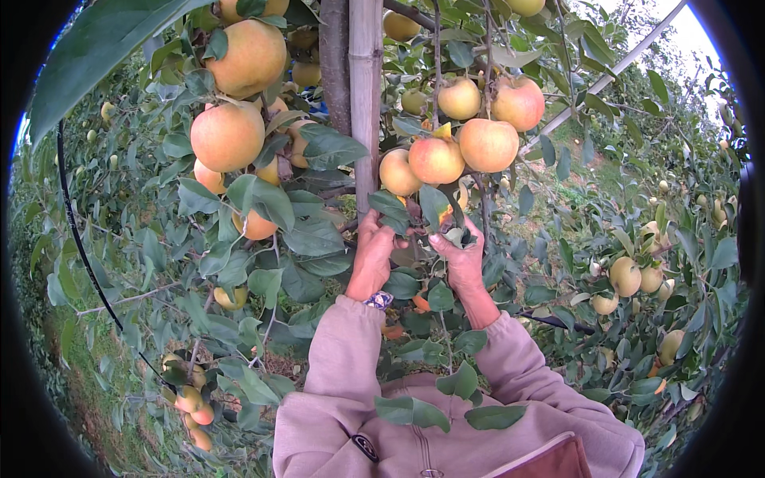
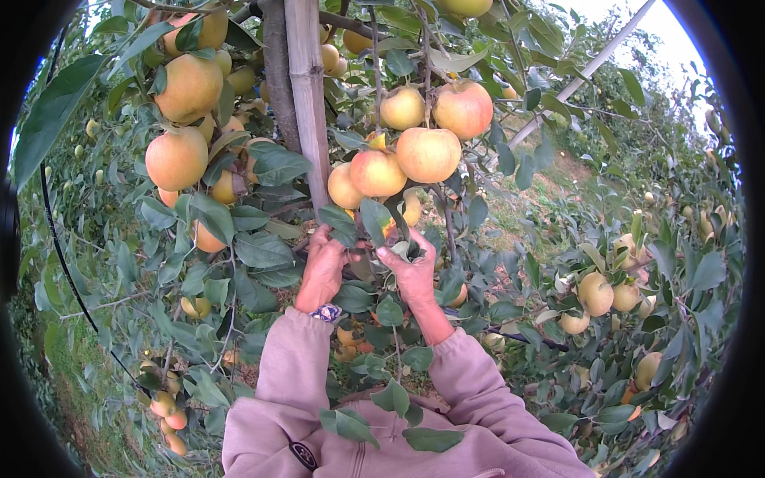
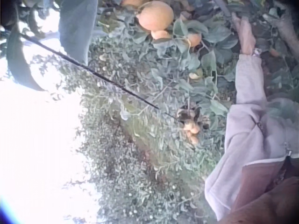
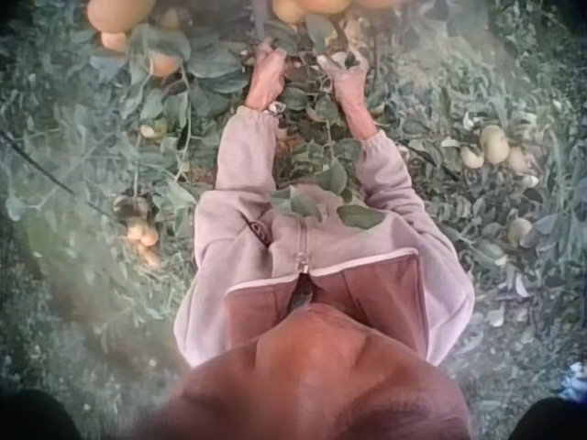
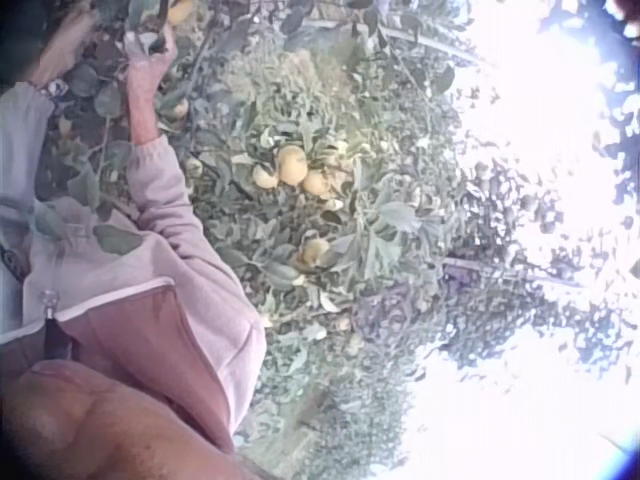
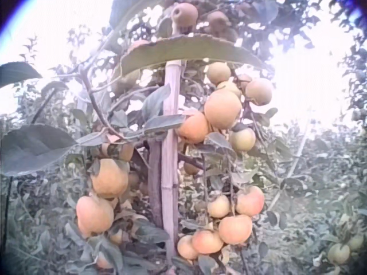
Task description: The person reaches into apple trees and picks ripe apples by hand, moving from branch to branch and gathering fruit throughout the orchard.
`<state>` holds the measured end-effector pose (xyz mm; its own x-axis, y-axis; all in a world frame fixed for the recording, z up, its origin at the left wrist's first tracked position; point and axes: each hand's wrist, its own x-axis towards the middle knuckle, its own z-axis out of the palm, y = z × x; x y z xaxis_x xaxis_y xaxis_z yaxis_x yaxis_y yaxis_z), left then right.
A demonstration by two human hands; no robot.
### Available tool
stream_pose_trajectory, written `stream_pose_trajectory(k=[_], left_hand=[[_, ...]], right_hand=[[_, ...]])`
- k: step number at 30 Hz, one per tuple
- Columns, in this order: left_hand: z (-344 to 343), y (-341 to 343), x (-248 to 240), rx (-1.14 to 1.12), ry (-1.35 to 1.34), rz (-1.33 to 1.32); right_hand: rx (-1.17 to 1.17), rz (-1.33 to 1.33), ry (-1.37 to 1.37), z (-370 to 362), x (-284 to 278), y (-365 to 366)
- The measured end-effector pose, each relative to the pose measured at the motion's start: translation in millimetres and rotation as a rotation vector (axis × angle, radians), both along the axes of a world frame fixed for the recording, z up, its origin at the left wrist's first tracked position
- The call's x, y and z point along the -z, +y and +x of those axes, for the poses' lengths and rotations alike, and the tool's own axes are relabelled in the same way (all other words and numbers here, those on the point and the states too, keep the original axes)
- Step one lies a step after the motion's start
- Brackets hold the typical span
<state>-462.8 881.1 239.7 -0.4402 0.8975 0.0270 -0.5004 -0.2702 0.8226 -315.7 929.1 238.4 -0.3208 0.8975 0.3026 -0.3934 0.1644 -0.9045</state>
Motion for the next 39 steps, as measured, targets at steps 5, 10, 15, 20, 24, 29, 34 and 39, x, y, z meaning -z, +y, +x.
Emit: stream_pose_trajectory(k=[5,10,15,20,24,29,34,39], left_hand=[[-9.0,23.8,21.8,0.044,0.035,-0.017],[1.2,30.9,9.5,0.02,-0.188,-0.052],[-1.0,25.2,17.1,0.121,-0.297,0.042],[-15.1,31.3,52.2,0.303,-0.358,0.155],[-24.0,25.7,71.1,0.292,-0.344,0.169],[-19.1,30.0,65.6,0.327,-0.551,0.27],[-8.6,23.9,57.8,0.266,-0.403,0.224],[-17.8,40.3,51.2,0.309,-0.238,0.19]], right_hand=[[0.014,-0.059,-0.007,-2.3,6.3,-1.2],[0.058,-0.099,-0.195,14.4,45.8,-3.3],[0.14,0.603,-0.608,22.2,0.0,-21.1],[0.187,1.004,-0.69,2.7,-47.6,-13.3],[0.119,1.0,-0.81,-13.6,-52.8,-7.3],[0.189,0.876,-0.699,-11.7,-22.5,2.3],[0.152,0.822,-0.466,-5.3,-5.4,-0.2],[0.037,0.941,-0.495,18.8,32.9,-12.2]])
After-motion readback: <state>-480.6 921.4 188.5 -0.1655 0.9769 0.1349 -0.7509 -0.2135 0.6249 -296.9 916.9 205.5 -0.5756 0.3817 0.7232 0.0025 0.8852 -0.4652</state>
